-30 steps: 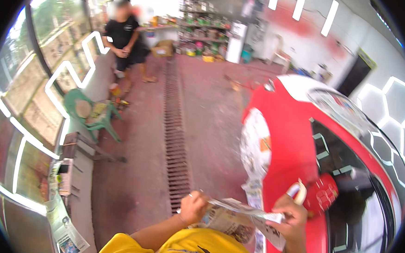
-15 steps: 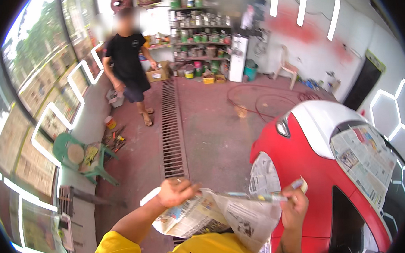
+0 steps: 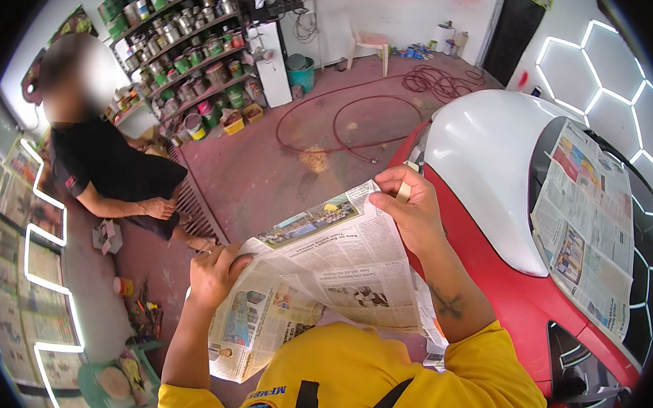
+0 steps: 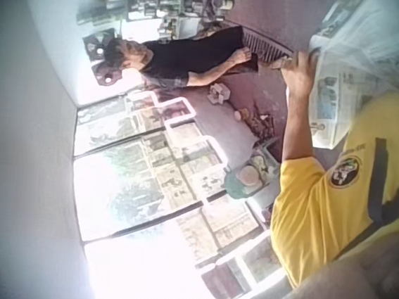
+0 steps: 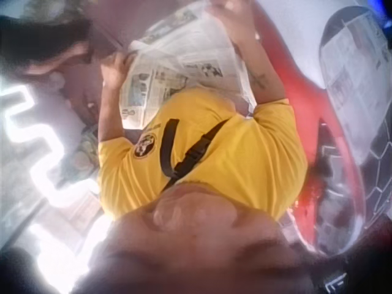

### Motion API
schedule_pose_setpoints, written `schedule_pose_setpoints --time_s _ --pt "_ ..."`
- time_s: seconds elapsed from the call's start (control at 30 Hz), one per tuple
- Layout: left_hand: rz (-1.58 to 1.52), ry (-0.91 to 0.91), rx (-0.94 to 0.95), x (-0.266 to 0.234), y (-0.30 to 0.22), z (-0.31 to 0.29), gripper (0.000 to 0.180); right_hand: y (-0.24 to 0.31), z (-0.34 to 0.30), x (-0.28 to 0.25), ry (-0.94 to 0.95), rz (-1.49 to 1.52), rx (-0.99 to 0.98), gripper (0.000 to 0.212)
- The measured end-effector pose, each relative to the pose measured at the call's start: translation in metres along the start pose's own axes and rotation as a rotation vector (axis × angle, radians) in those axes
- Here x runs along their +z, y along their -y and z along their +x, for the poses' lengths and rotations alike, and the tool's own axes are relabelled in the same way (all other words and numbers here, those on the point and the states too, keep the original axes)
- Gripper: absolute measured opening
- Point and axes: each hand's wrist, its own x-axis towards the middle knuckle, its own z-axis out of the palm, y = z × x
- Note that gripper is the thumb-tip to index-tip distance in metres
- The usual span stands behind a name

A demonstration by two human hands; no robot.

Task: The person places sheets of newspaper over the windshield and rear window of a red car, securing them with masking tape. They then apply masking tape along the roofline and edges of the vehicle to protect the paint during a detailing process.

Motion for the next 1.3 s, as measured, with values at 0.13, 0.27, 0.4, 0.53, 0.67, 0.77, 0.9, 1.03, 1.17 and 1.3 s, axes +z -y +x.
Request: schedule_pose_setpoints --time_s 0.13,0.27,0.4,0.53,0.67,0.77,0.9,1.03,1.17,1.3 --pt "-0.068 0.043 0.054 0.056 0.101 0.088 0.036 -0.012 0.088 0.004 -0.088 0.015 -0.067 0.017" --pt "-0.153 0.122 0.149 0.09 0.167 0.18 0.033 -0.031 0.157 -0.006 -0.269 -0.217 -0.12 0.007" --pt "-0.202 0.168 0.222 0.12 0.218 0.252 0.031 -0.055 0.215 -0.008 -0.351 -0.452 -0.183 0.019" --pt "-0.224 0.269 0.238 0.139 0.23 0.31 0.03 -0.078 0.267 -0.019 -0.358 -0.461 -0.086 0.03" --pt "-0.222 0.354 0.249 0.154 0.265 0.355 0.03 -0.1 0.331 -0.039 -0.246 -0.171 0.032 0.027" --pt "-0.246 0.394 0.219 0.175 0.292 0.378 0.03 -0.099 0.37 -0.048 -0.223 -0.049 0.147 0.024" --pt "-0.329 0.609 0.089 0.199 0.32 0.41 0.027 -0.112 0.413 -0.049 -0.334 -0.063 0.194 0.024" --pt "-0.418 0.725 0.078 0.24 0.348 0.412 0.02 -0.134 0.427 -0.053 -0.354 -0.17 0.221 0.019" --pt "-0.585 0.721 0.181 0.291 0.365 0.42 0.019 -0.163 0.428 -0.08 -0.338 -0.145 0.241 0.014" --pt "-0.652 0.864 0.063 0.327 0.366 0.448 0.02 -0.21 0.451 -0.111 -0.451 -0.065 0.318 0.018"
